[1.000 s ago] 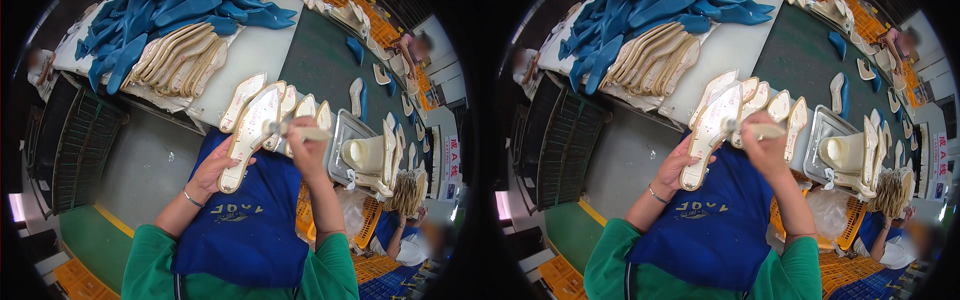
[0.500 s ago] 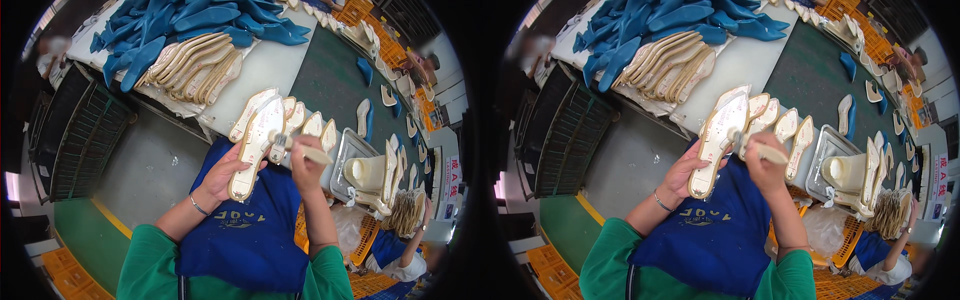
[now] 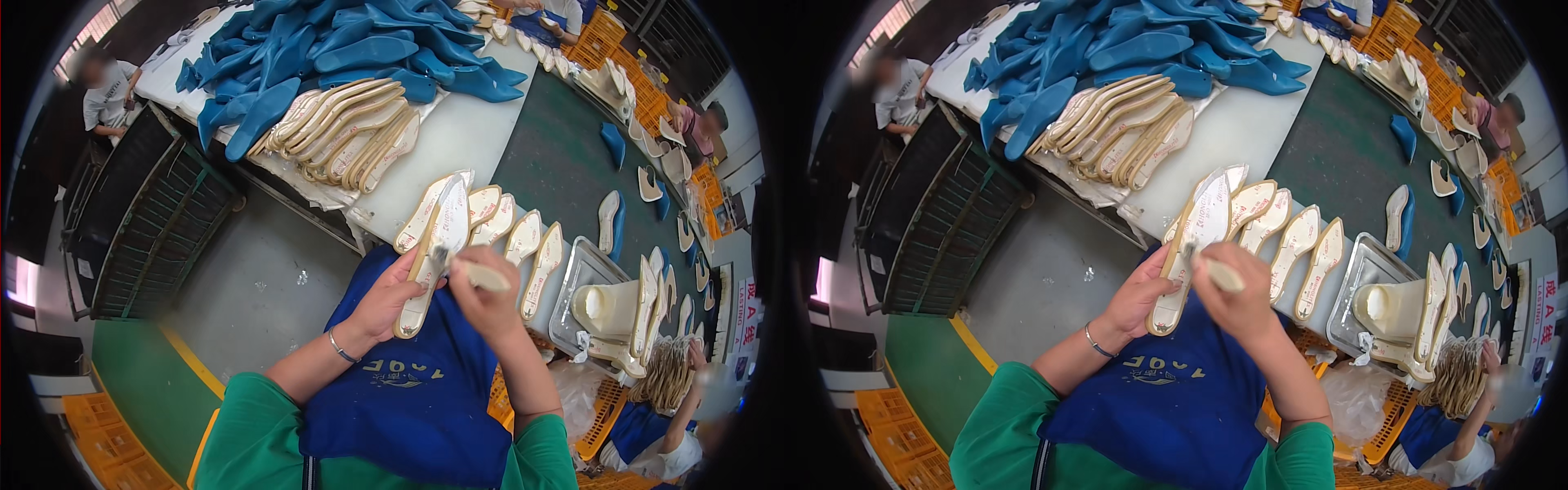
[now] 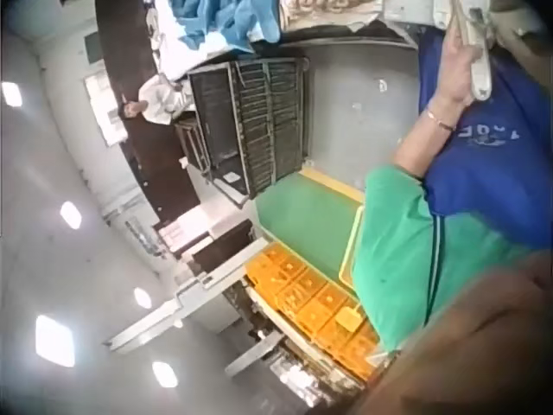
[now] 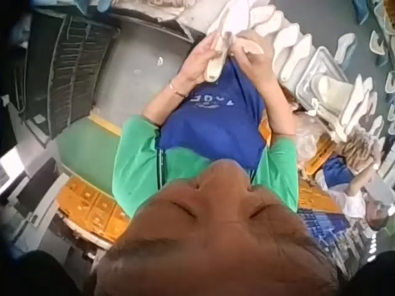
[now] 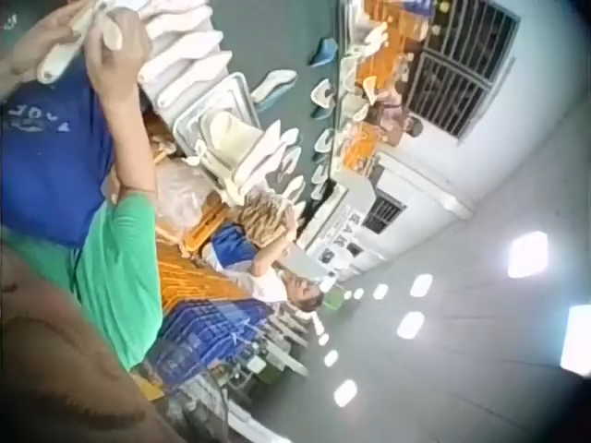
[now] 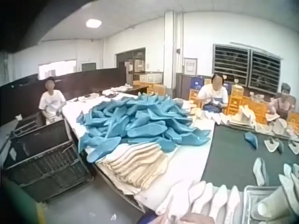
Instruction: Applying glue to the edges of shoe insoles using a brush.
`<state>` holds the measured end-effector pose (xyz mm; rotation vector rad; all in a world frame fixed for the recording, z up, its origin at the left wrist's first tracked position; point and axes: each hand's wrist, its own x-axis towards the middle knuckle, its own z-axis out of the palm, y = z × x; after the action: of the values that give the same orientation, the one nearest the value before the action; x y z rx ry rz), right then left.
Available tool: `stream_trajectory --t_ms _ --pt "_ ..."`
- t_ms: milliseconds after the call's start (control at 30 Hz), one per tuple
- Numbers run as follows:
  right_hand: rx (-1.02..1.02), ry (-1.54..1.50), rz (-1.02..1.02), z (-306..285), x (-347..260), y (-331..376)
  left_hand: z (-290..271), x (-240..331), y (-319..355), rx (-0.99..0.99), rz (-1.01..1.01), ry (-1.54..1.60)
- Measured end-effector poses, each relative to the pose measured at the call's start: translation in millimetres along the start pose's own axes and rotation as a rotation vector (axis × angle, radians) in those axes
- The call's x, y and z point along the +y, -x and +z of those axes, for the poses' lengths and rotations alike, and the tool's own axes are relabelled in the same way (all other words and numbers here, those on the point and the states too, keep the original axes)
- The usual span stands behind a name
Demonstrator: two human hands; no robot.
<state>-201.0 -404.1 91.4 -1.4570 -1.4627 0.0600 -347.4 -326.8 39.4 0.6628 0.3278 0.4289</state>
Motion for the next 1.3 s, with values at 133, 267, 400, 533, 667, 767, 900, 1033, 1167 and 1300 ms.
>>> stream_trajectory --t_ms 133,267,400,533,667,767,900,1033,1167,1300 --pt "-0.037 0.012 -0.115 4.3 -8.0 3.0 -2.8 -1.3 -0.9 0.023 0.035 0.021" --pt "0.002 -0.033 0.086 -1.7 3.8 -13.6 -1.6 0.3 7.4 0.013 0.014 -0.043" --pt "0.091 -0.098 0.374 -7.9 32.9 -44.0 -3.3 3.9 13.3 -0.046 0.005 -0.065" --pt "0.137 -0.135 0.414 -19.8 63.6 -66.6 -12.7 10.0 17.6 -0.059 -0.053 -0.078" --pt "0.243 -0.113 0.373 -25.2 66.0 -69.9 -28.4 13.7 19.0 -0.049 -0.031 -0.014" --pt "0.218 -0.224 0.346 -10.0 39.6 -57.3 -37.5 17.1 26.9 -0.034 0.001 0.031" --pt "-0.018 -0.351 0.266 22.1 26.5 -35.7 -54.0 8.8 30.2 -0.043 -0.004 0.060" --pt "0.104 -0.444 0.398 36.0 58.4 -54.0 -57.6 10.4 49.7 -0.052 0.003 0.077" --pt "0.160 -0.454 0.326 42.1 57.4 -65.7 -76.9 19.5 69.4 -0.016 0.096 0.069" --pt "0.053 -0.421 0.294 74.8 34.5 -73.5 -103.5 37.6 80.2 0.011 0.225 0.232"
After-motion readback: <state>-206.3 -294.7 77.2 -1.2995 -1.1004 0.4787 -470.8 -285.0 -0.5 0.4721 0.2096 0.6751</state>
